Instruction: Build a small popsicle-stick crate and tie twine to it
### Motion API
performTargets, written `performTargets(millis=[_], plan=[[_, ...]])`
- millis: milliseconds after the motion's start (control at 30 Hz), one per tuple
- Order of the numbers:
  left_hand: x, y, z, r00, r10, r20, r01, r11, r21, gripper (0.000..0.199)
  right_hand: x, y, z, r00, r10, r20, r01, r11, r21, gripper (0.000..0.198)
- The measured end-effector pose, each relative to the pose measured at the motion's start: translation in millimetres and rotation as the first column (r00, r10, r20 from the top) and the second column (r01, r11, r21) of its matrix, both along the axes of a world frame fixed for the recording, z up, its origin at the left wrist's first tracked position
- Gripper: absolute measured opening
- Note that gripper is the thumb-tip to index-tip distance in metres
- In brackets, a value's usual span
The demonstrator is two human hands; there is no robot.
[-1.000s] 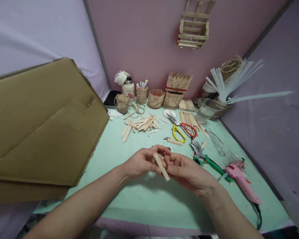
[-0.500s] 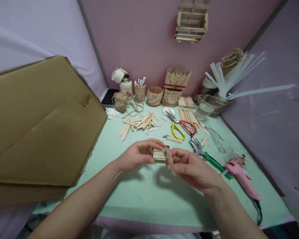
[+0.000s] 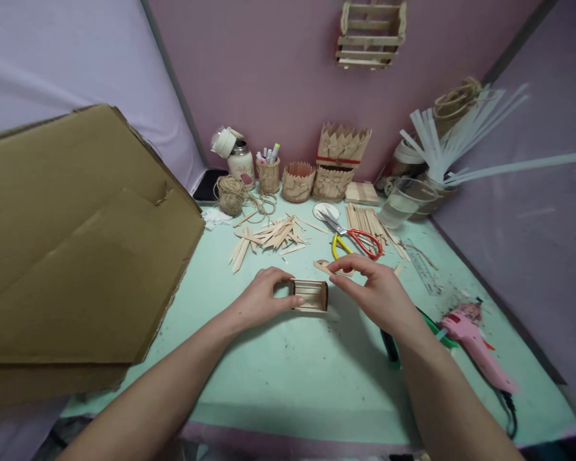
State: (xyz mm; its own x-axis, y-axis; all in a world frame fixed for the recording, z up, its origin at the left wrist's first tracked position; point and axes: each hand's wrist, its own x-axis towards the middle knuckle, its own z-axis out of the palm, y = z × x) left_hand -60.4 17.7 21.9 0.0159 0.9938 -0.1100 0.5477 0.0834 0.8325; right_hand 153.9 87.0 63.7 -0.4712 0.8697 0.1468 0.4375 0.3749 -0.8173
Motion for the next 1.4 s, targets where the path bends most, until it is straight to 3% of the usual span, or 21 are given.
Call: performTargets(millis=[133,400,600,867,1167,1400], plan=[[1.3,-1.8,2.0,0.998,-0.009,0.066,0.009,1.0,0.001,0.034,0.8,0.5,-5.9,0.998,0.023,0.065,-0.028,0.996,0.08,0.011],[8.6,-8.4,1.0,0.948,-0.068,0.31,0.065,0.998,0.02,0.039,9.1,-19.2,-6.4,0.955,0.029,0.294,-0.121,0.946,0.302,0.01],[10.0,-8.1,-3.0,0.913,-0.132,0.386,0.112,0.991,0.074,0.041,8.9,-27.5,-10.8,0.933,0.039,0.358,-0.193,0.893,0.406,0.014],[10.4,-7.3,-3.0,0.921,-0.147,0.361,0.122,0.988,0.09,0.049,8.5,-37.5,-13.9,0.943,-0.001,0.333,-0.167,0.865,0.474,0.015],[9.8,-8.6,-5.7,0.941,-0.214,0.264,0.173,0.97,0.17,0.052,9.5,-44.3,-20.8,0.957,-0.055,0.284,-0.133,0.789,0.6,0.018],[9.8,-8.0,-3.9,0.951,-0.215,0.223,0.18,0.969,0.169,0.051,9.2,-45.8,-20.7,0.957,-0.066,0.283,-0.125,0.787,0.604,0.018]])
